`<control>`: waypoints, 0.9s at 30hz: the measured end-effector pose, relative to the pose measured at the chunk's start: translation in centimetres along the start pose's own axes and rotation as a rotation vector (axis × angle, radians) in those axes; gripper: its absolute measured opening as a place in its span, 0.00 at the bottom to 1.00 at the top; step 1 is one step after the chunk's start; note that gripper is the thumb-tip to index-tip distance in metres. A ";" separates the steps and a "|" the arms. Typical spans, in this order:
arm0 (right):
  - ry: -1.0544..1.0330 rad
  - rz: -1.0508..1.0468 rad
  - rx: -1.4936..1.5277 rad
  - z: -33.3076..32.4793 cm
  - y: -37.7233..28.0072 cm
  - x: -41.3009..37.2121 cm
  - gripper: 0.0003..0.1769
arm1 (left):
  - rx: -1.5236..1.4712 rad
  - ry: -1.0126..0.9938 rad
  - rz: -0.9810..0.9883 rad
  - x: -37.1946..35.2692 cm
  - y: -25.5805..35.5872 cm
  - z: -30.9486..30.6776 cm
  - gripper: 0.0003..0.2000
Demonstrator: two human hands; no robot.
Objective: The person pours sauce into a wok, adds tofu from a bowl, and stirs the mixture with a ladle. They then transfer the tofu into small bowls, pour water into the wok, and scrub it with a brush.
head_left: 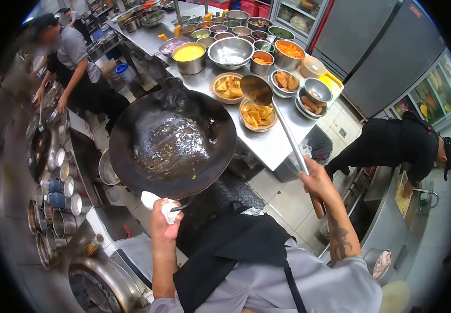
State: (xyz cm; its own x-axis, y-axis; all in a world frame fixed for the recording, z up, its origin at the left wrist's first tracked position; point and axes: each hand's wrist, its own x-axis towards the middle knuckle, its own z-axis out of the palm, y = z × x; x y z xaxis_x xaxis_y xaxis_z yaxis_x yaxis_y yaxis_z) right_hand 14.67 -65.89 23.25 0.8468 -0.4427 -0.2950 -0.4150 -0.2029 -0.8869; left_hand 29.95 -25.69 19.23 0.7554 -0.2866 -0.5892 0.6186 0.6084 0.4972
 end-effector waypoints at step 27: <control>-0.278 0.237 0.654 4.7 -4.9 -1.6 0.27 | 0.008 -0.008 0.042 0.3 -0.5 -0.7 0.05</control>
State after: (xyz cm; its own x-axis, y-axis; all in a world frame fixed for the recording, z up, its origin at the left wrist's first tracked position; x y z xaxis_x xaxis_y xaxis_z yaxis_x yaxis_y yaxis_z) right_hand 16.91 -60.05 26.34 0.8479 -0.1556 -0.5068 -0.3878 0.4697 -0.7931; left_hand 29.66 -25.52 18.34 0.7823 -0.2673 -0.5627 0.5884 0.6138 0.5264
